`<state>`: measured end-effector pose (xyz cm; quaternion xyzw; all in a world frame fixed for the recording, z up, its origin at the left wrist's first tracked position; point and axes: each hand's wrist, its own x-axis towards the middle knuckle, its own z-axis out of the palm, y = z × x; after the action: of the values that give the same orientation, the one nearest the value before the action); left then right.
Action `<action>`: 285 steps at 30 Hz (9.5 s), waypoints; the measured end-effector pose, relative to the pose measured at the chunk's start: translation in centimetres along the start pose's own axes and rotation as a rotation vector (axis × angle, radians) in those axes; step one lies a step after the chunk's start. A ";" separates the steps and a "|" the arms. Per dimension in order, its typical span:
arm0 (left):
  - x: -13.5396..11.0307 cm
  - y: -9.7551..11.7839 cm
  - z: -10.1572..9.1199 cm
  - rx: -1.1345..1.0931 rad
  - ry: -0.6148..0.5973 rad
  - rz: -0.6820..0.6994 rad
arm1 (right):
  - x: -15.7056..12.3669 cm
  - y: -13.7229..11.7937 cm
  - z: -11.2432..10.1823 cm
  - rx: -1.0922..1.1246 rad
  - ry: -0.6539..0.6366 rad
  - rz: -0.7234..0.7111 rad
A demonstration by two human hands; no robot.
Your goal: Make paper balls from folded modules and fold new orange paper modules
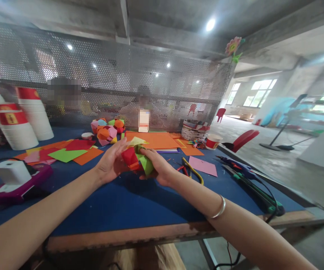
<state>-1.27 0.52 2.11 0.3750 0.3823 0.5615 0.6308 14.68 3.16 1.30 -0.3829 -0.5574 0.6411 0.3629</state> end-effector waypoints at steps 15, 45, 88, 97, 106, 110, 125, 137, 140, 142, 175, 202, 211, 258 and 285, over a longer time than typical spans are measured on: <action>-0.3 -0.2 0.3 0.153 0.067 -0.144 | 0.0 -1.1 -0.8 -0.117 0.114 0.068; 0.8 2.7 -3.2 -0.234 0.066 0.092 | 0.8 -0.4 -2.4 -0.286 -0.033 -0.078; 0.5 0.5 -0.8 -0.082 0.089 0.024 | 0.9 -0.3 -1.5 -0.017 -0.164 -0.533; 0.7 0.2 -0.8 -0.111 0.088 0.033 | 1.1 0.7 -1.3 -0.232 -0.024 -0.689; 0.5 0.3 -0.6 -0.140 0.126 0.002 | 1.0 1.1 -1.3 -0.542 0.136 -0.891; 0.5 0.4 -0.4 -0.147 0.150 0.002 | 0.7 1.1 -1.0 -0.576 0.154 -0.859; 0.6 0.4 -0.4 -0.160 0.156 -0.020 | 0.8 1.4 -1.1 -0.732 0.203 -0.999; 0.6 0.1 -0.1 -0.145 0.177 -0.040 | -0.1 1.2 -0.2 -1.028 0.261 -1.069; 0.6 0.1 0.0 -0.150 0.171 -0.048 | 0.0 1.2 -0.1 -1.023 0.306 -1.038; 0.5 0.1 0.0 -0.154 0.169 -0.053 | 0.1 1.2 -0.1 -0.991 0.316 -1.010; 0.3 0.1 -0.1 -0.145 0.164 -0.070 | 0.7 2.3 0.5 -0.864 0.392 -1.137; 0.5 0.1 -0.1 -0.131 0.132 -0.052 | -0.1 1.6 0.8 -0.916 0.353 -1.043; 0.5 0.3 -0.6 -0.152 0.119 -0.032 | 0.7 -0.5 -2.0 -0.823 0.459 -0.987; 0.4 -0.2 -0.8 -0.014 0.044 -0.042 | 0.6 -0.1 -4.3 -1.379 0.342 -1.024; 0.2 -0.2 -0.3 -0.028 0.091 -0.017 | 1.8 -0.5 -4.9 -1.035 0.549 -1.191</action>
<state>-1.44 0.75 1.82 0.3370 0.4057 0.5779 0.6227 18.31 6.99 1.24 -0.2851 -0.7824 -0.1112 0.5424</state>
